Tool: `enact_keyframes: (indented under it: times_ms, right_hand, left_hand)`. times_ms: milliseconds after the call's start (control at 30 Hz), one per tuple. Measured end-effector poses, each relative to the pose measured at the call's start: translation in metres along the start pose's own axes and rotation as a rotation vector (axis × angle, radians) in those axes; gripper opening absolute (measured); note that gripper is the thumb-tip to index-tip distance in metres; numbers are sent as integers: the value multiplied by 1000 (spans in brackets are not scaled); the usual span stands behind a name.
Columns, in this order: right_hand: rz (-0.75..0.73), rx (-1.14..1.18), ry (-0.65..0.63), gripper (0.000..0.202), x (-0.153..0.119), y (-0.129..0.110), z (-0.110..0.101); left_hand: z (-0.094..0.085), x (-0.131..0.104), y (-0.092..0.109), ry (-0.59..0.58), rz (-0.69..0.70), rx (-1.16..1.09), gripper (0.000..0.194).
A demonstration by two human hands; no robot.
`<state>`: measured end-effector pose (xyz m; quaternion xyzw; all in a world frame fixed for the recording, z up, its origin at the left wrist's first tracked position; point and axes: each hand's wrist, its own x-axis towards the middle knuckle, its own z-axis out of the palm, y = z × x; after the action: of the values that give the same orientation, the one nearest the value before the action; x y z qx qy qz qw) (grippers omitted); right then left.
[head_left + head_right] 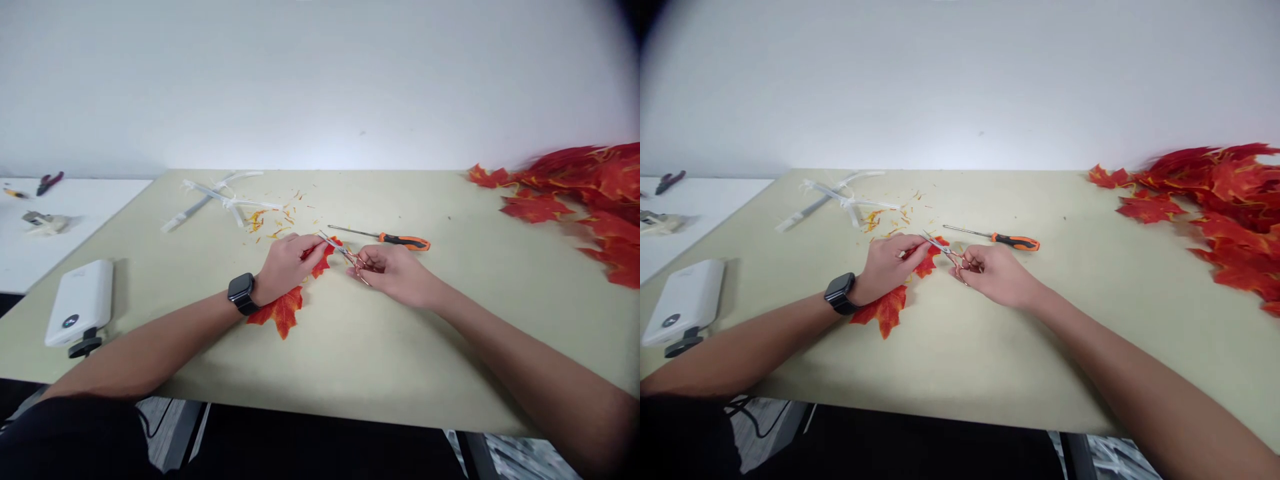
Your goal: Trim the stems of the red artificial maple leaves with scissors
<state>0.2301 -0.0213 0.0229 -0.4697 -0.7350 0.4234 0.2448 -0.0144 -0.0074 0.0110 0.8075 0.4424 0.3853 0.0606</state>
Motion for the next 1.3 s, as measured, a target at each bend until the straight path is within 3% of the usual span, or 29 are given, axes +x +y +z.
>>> enact_keyframes:
  times_ms: [567,1300]
  right_hand:
    - [-22,-235,96,37,-1,-3,5]
    - [-21,-257,139,35,-1,-1,11]
  left_hand:
    - [0,-2,-1,-36,56,49,32]
    - [4,-3,-1,8,79,75,29]
